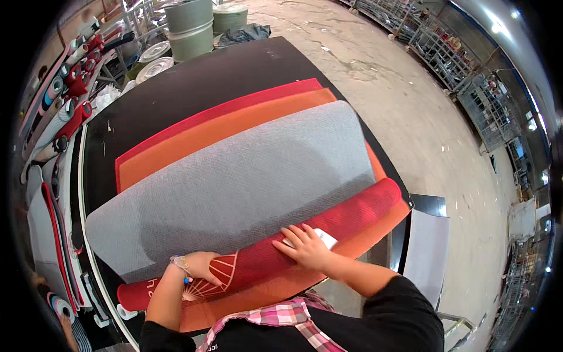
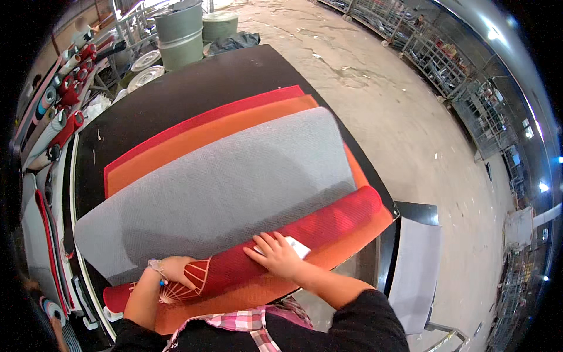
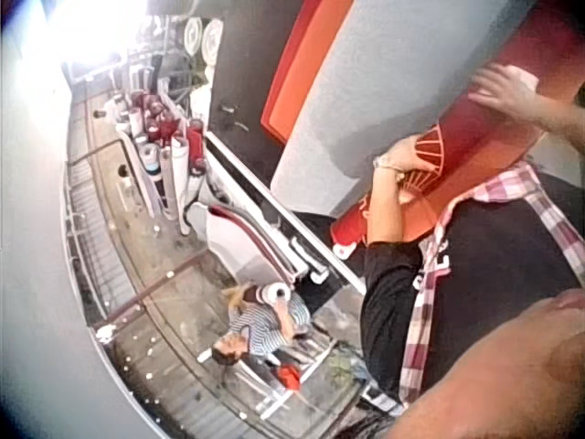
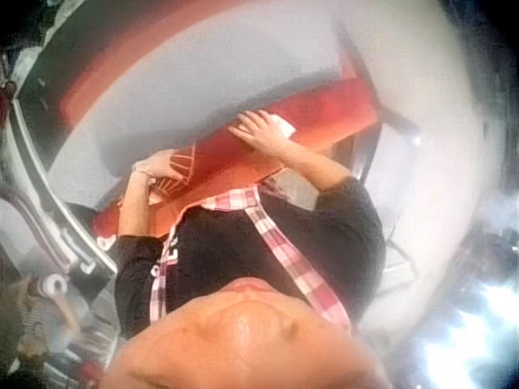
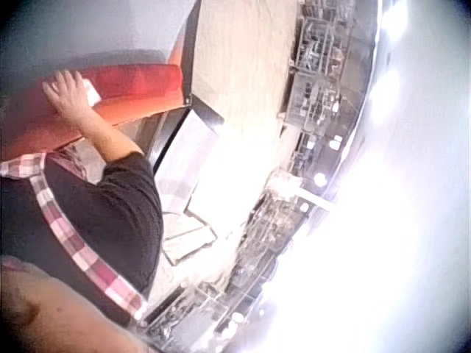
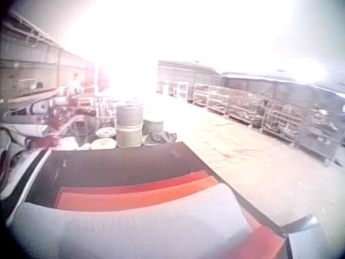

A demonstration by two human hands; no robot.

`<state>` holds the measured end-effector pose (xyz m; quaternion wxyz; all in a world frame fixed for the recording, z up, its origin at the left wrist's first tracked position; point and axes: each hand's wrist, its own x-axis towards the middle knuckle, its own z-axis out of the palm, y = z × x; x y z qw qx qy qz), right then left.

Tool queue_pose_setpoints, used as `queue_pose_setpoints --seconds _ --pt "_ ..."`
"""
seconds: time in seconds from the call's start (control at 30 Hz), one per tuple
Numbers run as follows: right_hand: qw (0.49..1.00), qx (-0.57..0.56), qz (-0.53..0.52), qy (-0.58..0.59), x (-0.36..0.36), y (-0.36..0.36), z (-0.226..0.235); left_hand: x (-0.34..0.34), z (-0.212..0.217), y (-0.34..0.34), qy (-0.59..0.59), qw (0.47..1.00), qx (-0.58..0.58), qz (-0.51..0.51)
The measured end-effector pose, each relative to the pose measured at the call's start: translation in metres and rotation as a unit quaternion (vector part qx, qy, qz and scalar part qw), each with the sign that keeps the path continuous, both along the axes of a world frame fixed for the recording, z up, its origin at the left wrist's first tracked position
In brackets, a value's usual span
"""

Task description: The person rolls several floor mats, secures them with plastic wrap, and attaches shipping labels. They then spray adhesive onto a large orange mat and press a circular textured backing onto the adhesive surface.

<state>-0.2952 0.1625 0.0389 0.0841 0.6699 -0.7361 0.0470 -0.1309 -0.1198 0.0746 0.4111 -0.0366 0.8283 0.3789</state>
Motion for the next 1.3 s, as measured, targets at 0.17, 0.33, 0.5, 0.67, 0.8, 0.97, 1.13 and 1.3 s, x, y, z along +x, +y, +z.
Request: queue_pose_setpoints --seconds 0.17,0.33,0.5,0.67,0.8,0.97,1.13,1.3 --pt "0.943 0.237 -0.029 -0.232 -0.063 -0.056 0.018 0.029 -0.027 0.079 0.362 0.834 -0.413 0.059" --pt "0.987 -0.018 -0.079 -0.137 -0.055 -0.056 -0.011 -0.012 -0.025 0.011 0.293 0.919 -0.256 0.06" --pt "0.983 0.041 -0.084 -0.159 -0.063 -0.088 0.006 -0.026 -0.014 0.022 0.388 0.857 -0.324 0.1" --pt "0.976 -0.006 -0.114 -0.187 -0.078 -0.108 0.005 -0.044 -0.035 0.017 0.471 0.788 -0.338 0.207" --pt "0.741 -0.371 -0.266 -0.492 -0.054 -0.165 -0.003 -0.052 -0.021 -0.009 0.449 0.845 -0.165 0.239" --pt "0.329 -0.435 -0.261 -0.797 -0.002 -0.237 -0.006 -0.046 -0.034 -0.016 0.554 0.787 -0.06 0.264" --pt "0.473 -0.082 -0.179 -0.859 -0.006 -0.215 0.029 -0.033 -0.074 -0.024 0.385 0.729 0.229 0.518" --pt "0.554 -0.048 -0.151 -0.817 -0.037 -0.18 0.02 -0.037 -0.079 -0.033 0.388 0.69 0.23 0.567"
